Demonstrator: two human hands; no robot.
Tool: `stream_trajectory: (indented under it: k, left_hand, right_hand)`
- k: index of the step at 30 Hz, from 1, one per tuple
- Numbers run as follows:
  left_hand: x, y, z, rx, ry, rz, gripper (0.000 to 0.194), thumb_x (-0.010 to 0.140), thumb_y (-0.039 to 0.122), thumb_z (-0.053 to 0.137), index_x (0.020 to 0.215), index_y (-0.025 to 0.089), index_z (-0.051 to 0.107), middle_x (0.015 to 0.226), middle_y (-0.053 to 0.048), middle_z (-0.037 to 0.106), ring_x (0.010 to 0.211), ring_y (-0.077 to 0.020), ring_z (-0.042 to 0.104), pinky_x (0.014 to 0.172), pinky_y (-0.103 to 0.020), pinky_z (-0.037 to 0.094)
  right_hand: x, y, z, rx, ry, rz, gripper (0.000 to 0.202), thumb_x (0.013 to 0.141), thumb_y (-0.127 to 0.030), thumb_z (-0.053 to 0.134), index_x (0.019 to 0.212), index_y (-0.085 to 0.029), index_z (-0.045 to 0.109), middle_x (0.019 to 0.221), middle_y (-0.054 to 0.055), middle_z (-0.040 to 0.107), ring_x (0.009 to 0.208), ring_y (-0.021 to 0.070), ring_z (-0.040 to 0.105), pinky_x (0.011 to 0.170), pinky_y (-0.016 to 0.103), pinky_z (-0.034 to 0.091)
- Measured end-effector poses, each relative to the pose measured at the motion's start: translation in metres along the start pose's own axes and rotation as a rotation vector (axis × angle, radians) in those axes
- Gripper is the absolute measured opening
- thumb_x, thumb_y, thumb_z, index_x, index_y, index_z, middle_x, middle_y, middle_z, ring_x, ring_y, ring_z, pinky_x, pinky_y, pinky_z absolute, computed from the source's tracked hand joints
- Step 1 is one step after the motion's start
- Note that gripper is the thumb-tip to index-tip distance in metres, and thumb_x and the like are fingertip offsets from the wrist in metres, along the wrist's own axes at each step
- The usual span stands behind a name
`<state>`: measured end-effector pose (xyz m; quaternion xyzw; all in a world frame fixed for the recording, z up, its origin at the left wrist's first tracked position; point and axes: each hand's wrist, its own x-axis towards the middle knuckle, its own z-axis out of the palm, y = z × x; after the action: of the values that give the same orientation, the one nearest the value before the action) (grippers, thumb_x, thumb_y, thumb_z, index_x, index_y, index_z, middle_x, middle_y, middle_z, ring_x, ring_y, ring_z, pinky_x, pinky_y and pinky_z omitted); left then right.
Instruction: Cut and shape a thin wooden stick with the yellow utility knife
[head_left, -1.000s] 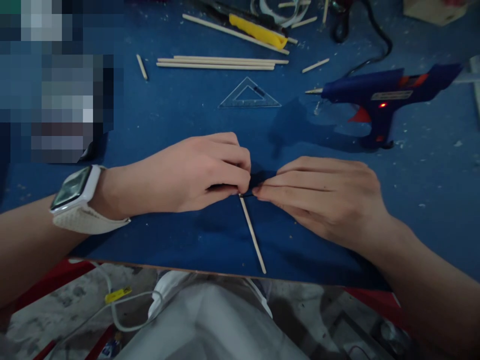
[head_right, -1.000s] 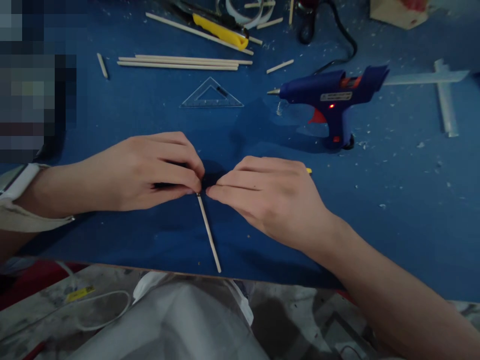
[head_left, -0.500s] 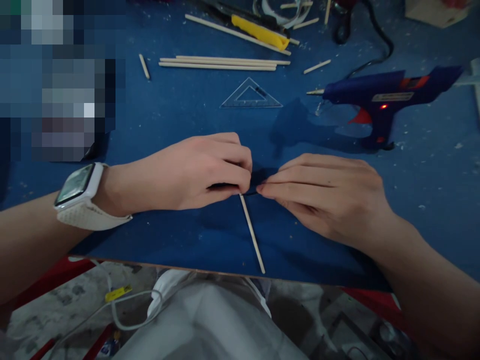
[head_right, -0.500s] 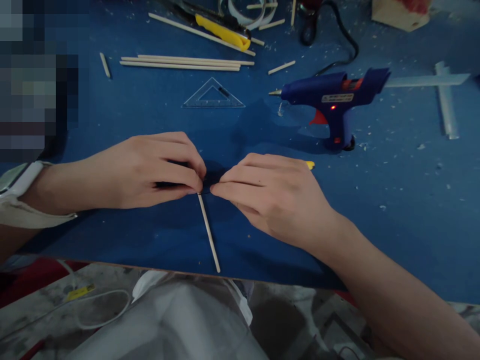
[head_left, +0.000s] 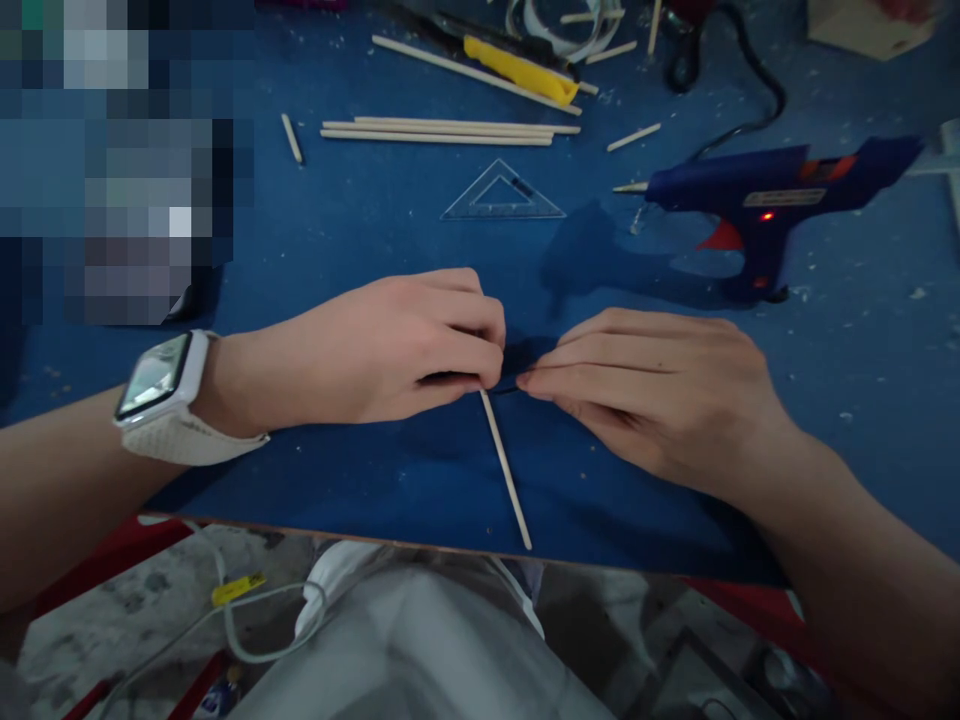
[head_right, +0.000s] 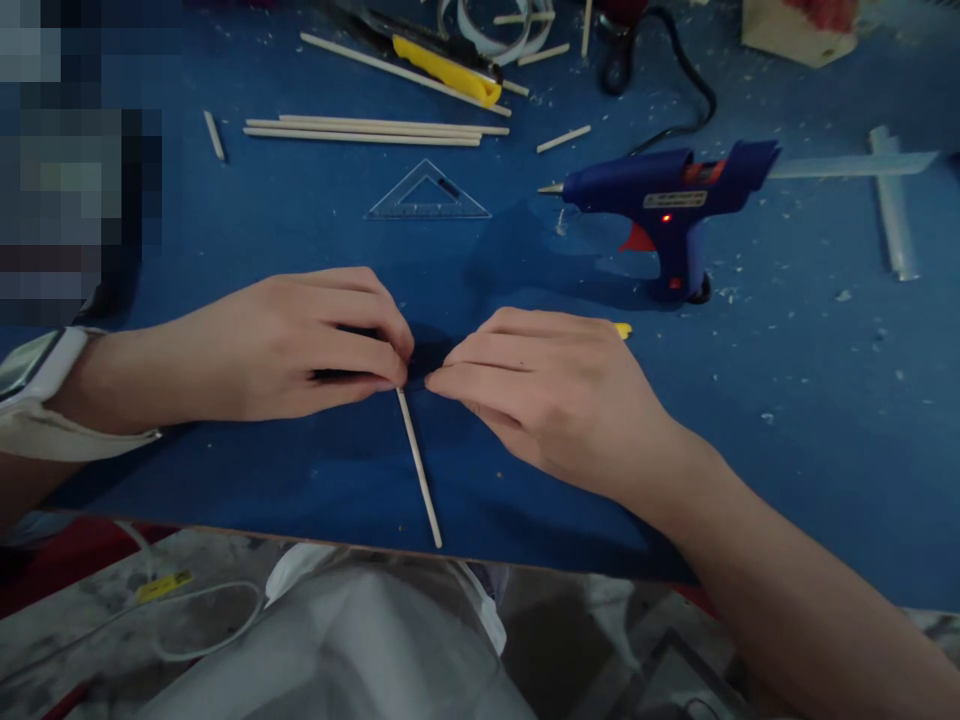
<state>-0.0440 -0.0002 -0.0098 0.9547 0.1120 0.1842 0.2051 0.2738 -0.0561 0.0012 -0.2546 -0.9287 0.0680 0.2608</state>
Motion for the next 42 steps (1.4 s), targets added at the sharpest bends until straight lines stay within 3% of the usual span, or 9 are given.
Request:
stream_trajectory:
  k: [13,20,30,42]
  left_hand:
    - [0.002,0.003,0.0,0.05,-0.025,-0.004,0.037,0.136,0.029,0.056,0.119,0.022,0.089,0.127,-0.01,0.091,0.12,-0.0279,0.084,0.112,-0.043,0.072]
    - [0.003,0.003,0.0,0.003,-0.005,-0.005,0.03,0.13,0.024,0.065,0.112,0.023,0.089,0.122,-0.011,0.091,0.115,-0.0288,0.084,0.111,-0.043,0.072]
    - [0.001,0.002,-0.002,0.007,-0.022,-0.013,0.031,0.133,0.024,0.062,0.119,0.023,0.091,0.126,-0.008,0.093,0.12,-0.0265,0.084,0.112,-0.039,0.07]
    - [0.0,0.002,0.0,-0.012,-0.032,-0.048,0.028,0.133,0.027,0.063,0.122,0.027,0.088,0.127,-0.006,0.091,0.121,-0.0273,0.084,0.11,-0.041,0.07]
  right_hand:
    - [0.004,-0.005,0.009,-0.005,0.019,0.033,0.018,0.117,-0.007,0.084,0.111,-0.022,0.091,0.102,0.0,0.094,0.094,0.0196,0.086,0.085,0.034,0.072]
    - [0.007,-0.01,0.019,-0.06,-0.005,0.022,0.019,0.125,-0.017,0.079,0.112,-0.025,0.09,0.102,-0.003,0.094,0.093,0.0166,0.086,0.082,0.033,0.07]
    - [0.004,0.004,0.005,-0.035,0.062,0.004,0.016,0.117,-0.013,0.09,0.112,-0.027,0.087,0.102,-0.003,0.096,0.089,0.0194,0.089,0.08,0.035,0.074]
    - [0.001,0.001,0.01,-0.047,0.035,-0.011,0.013,0.117,-0.014,0.09,0.112,-0.025,0.09,0.103,-0.002,0.097,0.088,0.0202,0.09,0.077,0.037,0.073]
